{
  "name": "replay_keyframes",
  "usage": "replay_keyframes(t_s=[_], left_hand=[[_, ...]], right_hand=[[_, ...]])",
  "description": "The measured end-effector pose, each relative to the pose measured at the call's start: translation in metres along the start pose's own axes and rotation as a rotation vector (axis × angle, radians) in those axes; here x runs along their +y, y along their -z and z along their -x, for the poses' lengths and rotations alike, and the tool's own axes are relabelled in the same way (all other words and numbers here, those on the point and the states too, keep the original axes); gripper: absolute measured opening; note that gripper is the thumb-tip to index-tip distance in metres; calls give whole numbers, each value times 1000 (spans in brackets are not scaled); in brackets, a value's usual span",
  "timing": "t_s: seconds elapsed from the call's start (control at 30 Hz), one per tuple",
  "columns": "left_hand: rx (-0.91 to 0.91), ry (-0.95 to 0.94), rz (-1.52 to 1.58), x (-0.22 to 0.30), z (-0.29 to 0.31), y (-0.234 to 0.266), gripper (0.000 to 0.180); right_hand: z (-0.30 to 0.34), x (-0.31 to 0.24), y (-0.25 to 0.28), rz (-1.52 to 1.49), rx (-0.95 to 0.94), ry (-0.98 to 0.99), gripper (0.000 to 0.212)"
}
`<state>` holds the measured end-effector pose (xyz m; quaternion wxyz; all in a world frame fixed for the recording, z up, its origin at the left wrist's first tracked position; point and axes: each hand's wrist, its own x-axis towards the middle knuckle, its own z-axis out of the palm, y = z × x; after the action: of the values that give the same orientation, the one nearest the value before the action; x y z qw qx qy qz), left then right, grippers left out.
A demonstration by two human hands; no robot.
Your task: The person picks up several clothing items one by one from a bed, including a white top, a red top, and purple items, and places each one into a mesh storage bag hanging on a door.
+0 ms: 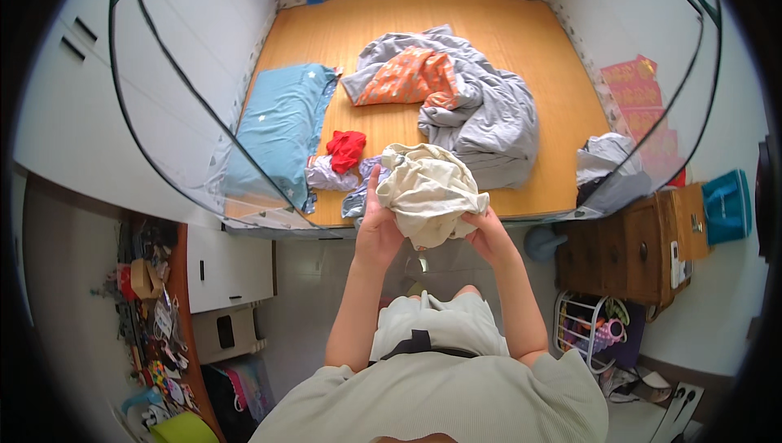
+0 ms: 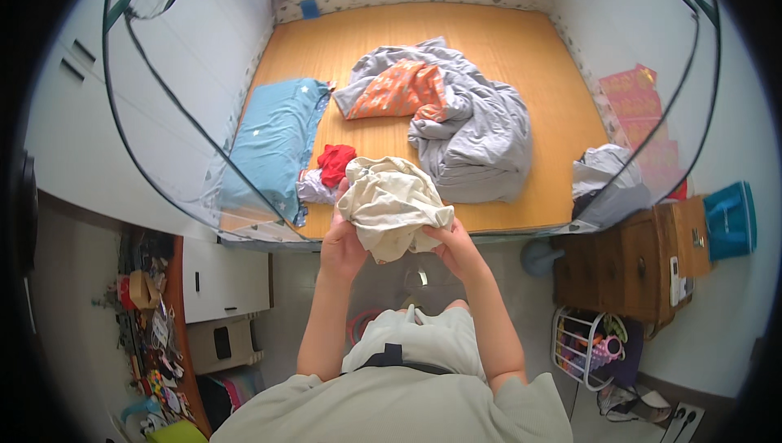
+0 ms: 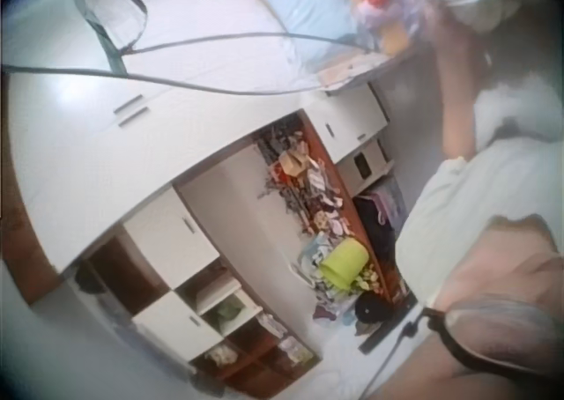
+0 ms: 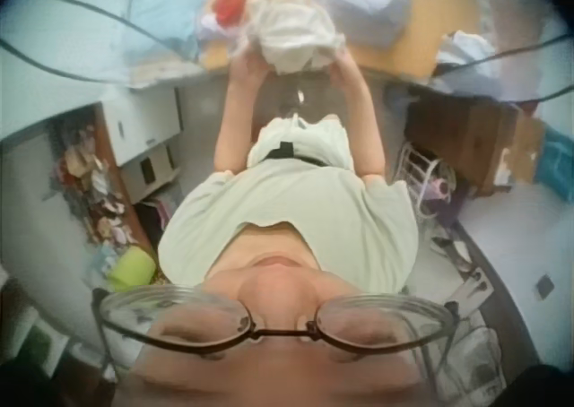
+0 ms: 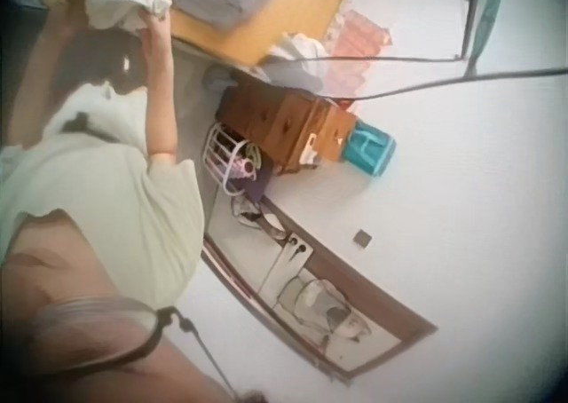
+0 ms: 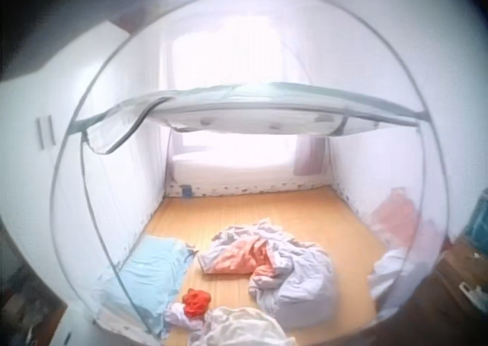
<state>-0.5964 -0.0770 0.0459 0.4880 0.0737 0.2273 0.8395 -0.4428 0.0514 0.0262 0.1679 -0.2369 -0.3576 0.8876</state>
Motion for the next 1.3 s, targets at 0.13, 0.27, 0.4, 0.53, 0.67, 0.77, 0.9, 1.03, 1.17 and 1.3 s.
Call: replay_keyframes(t_s=[0.13,0.27,0.4,0.53,0.67,0.77,0.9,1.03,1.17,1.3], left_hand=[[-121,84,-67,-22,-4,-22,94],[-206,216,-239,-54,-8,-40,95],[-249,304,-371,-102,-3,-72,99],[-317,420,-455,-152,10,-101,87],[-391,523,-513,-209,27,-125,61],[-398,570,-527,-254,46,-146,45],[-408,608,-504,-311,72,-162,38],[-485,651,-451,-363,92,-167,29],[-513,736,-480,-402,116,-192,21],[-598,758,-549,-436,131,-220,18]], right_hand=[[34,-20,23,27,78,97,42],[82,-42,50,21,143,190,39],[135,-60,89,20,187,242,39],[195,-70,128,63,242,291,37],[256,-68,166,49,375,345,35],[306,-63,195,27,483,387,36],[372,-54,228,-124,575,464,37],[432,-36,254,-217,643,580,38],[480,-17,266,-297,730,683,37],[516,-8,264,-372,826,813,35]])
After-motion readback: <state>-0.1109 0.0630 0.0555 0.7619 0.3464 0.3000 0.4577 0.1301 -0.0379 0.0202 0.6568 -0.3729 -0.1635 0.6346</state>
